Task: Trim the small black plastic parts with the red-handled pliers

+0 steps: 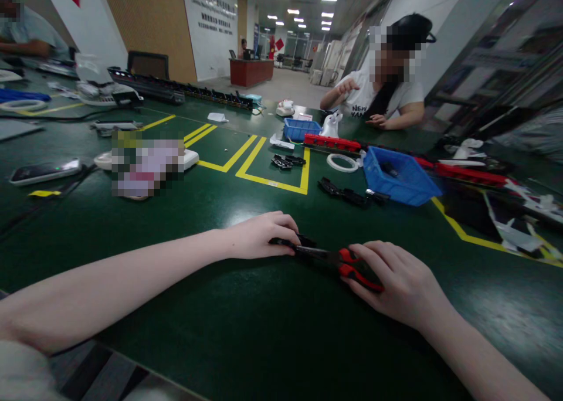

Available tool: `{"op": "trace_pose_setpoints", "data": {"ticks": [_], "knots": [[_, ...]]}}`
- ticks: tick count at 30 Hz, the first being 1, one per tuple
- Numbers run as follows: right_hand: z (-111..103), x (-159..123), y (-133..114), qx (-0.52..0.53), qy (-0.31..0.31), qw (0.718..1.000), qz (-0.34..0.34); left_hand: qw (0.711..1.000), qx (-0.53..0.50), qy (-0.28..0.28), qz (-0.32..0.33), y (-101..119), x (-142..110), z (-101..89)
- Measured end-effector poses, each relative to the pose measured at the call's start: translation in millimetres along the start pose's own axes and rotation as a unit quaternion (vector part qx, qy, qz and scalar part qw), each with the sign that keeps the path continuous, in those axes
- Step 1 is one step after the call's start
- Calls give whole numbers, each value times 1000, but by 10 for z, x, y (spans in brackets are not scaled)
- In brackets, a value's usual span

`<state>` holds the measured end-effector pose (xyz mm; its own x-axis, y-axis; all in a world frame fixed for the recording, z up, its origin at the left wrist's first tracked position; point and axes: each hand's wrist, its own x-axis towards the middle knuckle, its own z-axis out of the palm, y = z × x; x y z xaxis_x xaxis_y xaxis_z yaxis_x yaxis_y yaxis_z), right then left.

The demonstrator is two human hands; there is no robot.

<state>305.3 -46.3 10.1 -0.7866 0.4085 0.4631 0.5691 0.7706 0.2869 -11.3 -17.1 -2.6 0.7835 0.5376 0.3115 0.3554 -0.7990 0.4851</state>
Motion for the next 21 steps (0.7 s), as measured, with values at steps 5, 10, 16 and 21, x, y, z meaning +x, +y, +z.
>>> {"op": "trace_pose_setpoints", "data": {"ticks": [5, 10, 16, 21], "knots": [[3, 2, -1, -12, 8, 1000, -6, 1000, -2, -2, 8, -9, 4, 1], [11, 0, 8, 33, 2, 999, 7, 1000, 8, 8, 26, 1, -9, -1], [53, 12, 39, 104, -10, 993, 47, 998, 30, 19, 46, -18, 1, -2], [72, 15, 68, 116, -19, 991, 57, 997, 57, 24, 44, -17, 13, -24]]}}
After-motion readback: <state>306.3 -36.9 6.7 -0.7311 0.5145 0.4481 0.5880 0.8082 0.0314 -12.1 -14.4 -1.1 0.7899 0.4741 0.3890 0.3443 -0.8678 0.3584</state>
